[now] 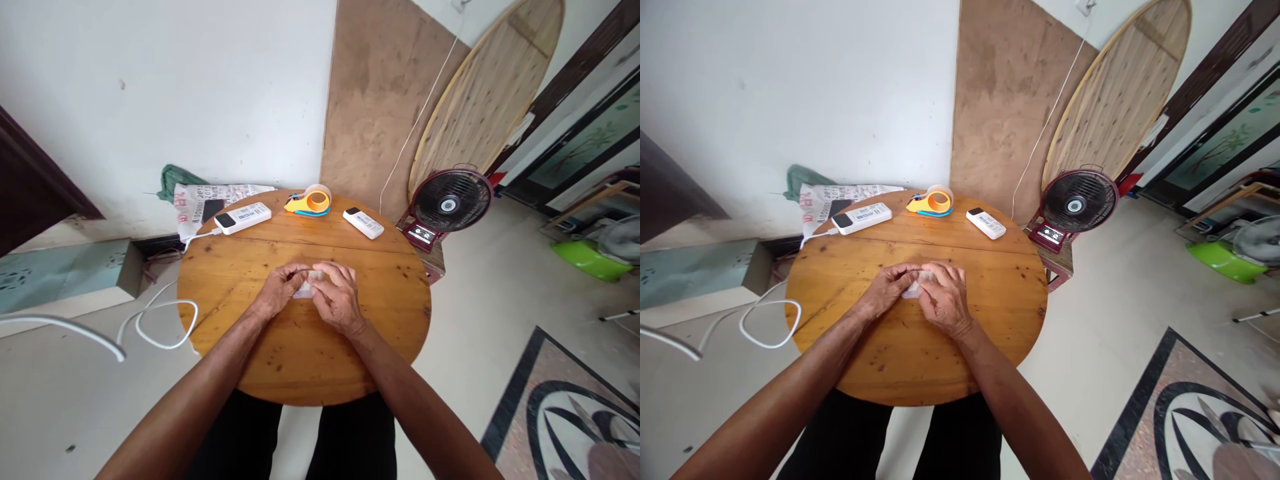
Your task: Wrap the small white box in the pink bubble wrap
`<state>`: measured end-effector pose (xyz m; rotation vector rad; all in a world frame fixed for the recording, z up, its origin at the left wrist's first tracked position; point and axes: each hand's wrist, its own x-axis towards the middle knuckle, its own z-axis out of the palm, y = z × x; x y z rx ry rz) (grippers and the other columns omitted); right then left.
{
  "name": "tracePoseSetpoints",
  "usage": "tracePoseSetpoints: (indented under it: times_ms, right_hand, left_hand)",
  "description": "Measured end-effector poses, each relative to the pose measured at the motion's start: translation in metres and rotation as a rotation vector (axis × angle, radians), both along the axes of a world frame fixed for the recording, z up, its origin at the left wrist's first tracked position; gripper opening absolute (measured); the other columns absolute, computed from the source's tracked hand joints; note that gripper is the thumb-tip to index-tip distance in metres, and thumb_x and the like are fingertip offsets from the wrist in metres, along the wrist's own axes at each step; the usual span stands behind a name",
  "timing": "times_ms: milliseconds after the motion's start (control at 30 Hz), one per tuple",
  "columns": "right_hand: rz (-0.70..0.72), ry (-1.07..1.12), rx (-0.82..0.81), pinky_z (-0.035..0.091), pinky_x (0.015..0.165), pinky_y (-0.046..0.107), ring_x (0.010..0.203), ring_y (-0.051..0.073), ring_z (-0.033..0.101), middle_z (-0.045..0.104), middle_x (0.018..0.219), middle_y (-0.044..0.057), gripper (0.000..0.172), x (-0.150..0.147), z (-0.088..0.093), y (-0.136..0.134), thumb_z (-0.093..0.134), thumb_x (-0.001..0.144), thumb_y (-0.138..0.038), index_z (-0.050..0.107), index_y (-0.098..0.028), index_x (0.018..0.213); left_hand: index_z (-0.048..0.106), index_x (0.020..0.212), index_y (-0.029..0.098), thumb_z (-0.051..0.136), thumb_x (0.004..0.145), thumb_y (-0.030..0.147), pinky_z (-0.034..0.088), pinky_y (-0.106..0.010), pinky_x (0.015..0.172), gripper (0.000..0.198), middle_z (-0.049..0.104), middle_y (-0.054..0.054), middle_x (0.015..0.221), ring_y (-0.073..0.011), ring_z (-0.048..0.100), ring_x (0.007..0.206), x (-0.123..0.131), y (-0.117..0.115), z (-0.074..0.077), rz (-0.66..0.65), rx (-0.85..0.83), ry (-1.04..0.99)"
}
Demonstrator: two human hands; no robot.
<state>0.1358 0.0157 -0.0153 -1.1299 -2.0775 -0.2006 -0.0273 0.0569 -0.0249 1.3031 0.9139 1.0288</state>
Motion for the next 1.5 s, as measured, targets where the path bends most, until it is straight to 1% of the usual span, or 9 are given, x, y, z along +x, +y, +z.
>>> tracePoseSetpoints:
  times_ms: [133, 233, 433, 567, 800, 867, 967, 1133, 1500]
  right_hand:
    - [-0.107, 0.134, 0.018, 0.038, 0.094, 0.038, 0.109, 0.021, 0.056, 0.061, 0.124, 0.006, 0.018, 0.006, -0.001, 0.002, 0.051, 0.086, -0.022, 0.069, -0.022, 0.089]
    - [-0.168, 0.158, 0.010, 0.038, 0.093, 0.038, 0.107, 0.022, 0.056, 0.061, 0.125, 0.007, 0.022, 0.009, -0.003, 0.006, 0.049, 0.087, -0.019, 0.069, -0.022, 0.095]
    - [-0.103, 0.024, -0.032, 0.038, 0.094, 0.037, 0.112, 0.022, 0.054, 0.057, 0.130, 0.007, 0.027, 0.006, -0.005, 0.006, 0.049, 0.088, -0.020, 0.068, -0.024, 0.106]
    - [-0.079, -0.086, -0.050, 0.035, 0.096, 0.039, 0.118, 0.023, 0.049, 0.058, 0.130, 0.006, 0.021, -0.001, -0.001, 0.003, 0.052, 0.090, -0.028, 0.069, -0.024, 0.102]
    - [-0.069, -0.163, 0.024, 0.034, 0.096, 0.040, 0.120, 0.023, 0.048, 0.059, 0.131, 0.007, 0.020, -0.007, -0.002, 0.000, 0.049, 0.090, -0.024, 0.068, -0.022, 0.098]
    - [-0.090, -0.105, 0.038, 0.034, 0.096, 0.039, 0.117, 0.022, 0.050, 0.058, 0.131, 0.006, 0.019, -0.002, -0.003, 0.001, 0.050, 0.090, -0.024, 0.068, -0.023, 0.095]
    - [-0.242, 0.009, 0.015, 0.035, 0.096, 0.040, 0.115, 0.023, 0.051, 0.054, 0.134, 0.008, 0.019, 0.009, -0.004, 0.007, 0.050, 0.089, -0.024, 0.069, -0.021, 0.093]
    - [-0.426, -0.002, -0.154, 0.035, 0.095, 0.044, 0.119, 0.029, 0.047, 0.043, 0.144, 0.013, 0.025, 0.022, -0.008, 0.018, 0.052, 0.083, -0.014, 0.068, -0.018, 0.101]
    - [-0.354, -0.050, -0.171, 0.038, 0.093, 0.046, 0.116, 0.029, 0.050, 0.044, 0.143, 0.014, 0.035, 0.019, -0.011, 0.017, 0.048, 0.077, -0.004, 0.068, -0.019, 0.102]
  left_hand:
    - [0.068, 0.081, 0.015, 0.066, 0.073, 0.046, 0.037, -0.022, 0.058, 0.031, 0.061, 0.001, 0.071, -0.0107, 0.046, 0.060, 0.000, 0.000, 0.000, 0.010, 0.025, 0.037]
    - [0.070, 0.089, 0.015, 0.063, 0.075, 0.047, 0.035, -0.022, 0.056, 0.035, 0.059, 0.001, 0.068, -0.0110, 0.044, 0.059, -0.001, 0.001, -0.001, 0.029, 0.019, 0.064]
    - [0.070, 0.096, 0.016, 0.061, 0.076, 0.045, 0.039, -0.024, 0.059, 0.037, 0.065, 0.000, 0.076, -0.0124, 0.049, 0.062, -0.002, 0.001, -0.004, 0.062, 0.020, 0.083]
    - [0.070, 0.099, 0.015, 0.060, 0.077, 0.045, 0.040, -0.024, 0.060, 0.038, 0.066, 0.000, 0.075, -0.0124, 0.051, 0.061, -0.001, 0.001, -0.005, 0.022, 0.007, 0.055]
    - [0.071, 0.097, 0.014, 0.063, 0.076, 0.047, 0.043, -0.024, 0.063, 0.040, 0.069, -0.002, 0.085, -0.0125, 0.054, 0.067, -0.001, 0.001, -0.005, 0.041, 0.045, 0.038]
    - [0.070, 0.100, 0.014, 0.064, 0.074, 0.048, 0.043, -0.025, 0.062, 0.043, 0.068, -0.002, 0.083, -0.0122, 0.053, 0.065, -0.001, 0.002, -0.007, 0.070, 0.027, 0.040]
    - [0.066, 0.107, 0.015, 0.069, 0.070, 0.044, 0.044, -0.026, 0.065, 0.048, 0.068, -0.004, 0.087, -0.0146, 0.058, 0.073, -0.001, 0.006, -0.010, 0.195, -0.013, -0.014]
    - [0.060, 0.105, 0.017, 0.069, 0.063, 0.036, 0.043, -0.025, 0.061, 0.047, 0.067, -0.006, 0.087, -0.0185, 0.062, 0.081, -0.004, 0.012, -0.006, 0.435, -0.147, -0.162]
    - [0.065, 0.086, 0.015, 0.073, 0.056, 0.029, 0.042, -0.024, 0.063, 0.034, 0.069, -0.006, 0.088, -0.0162, 0.060, 0.079, -0.003, 0.010, -0.005, 0.405, -0.170, -0.212]
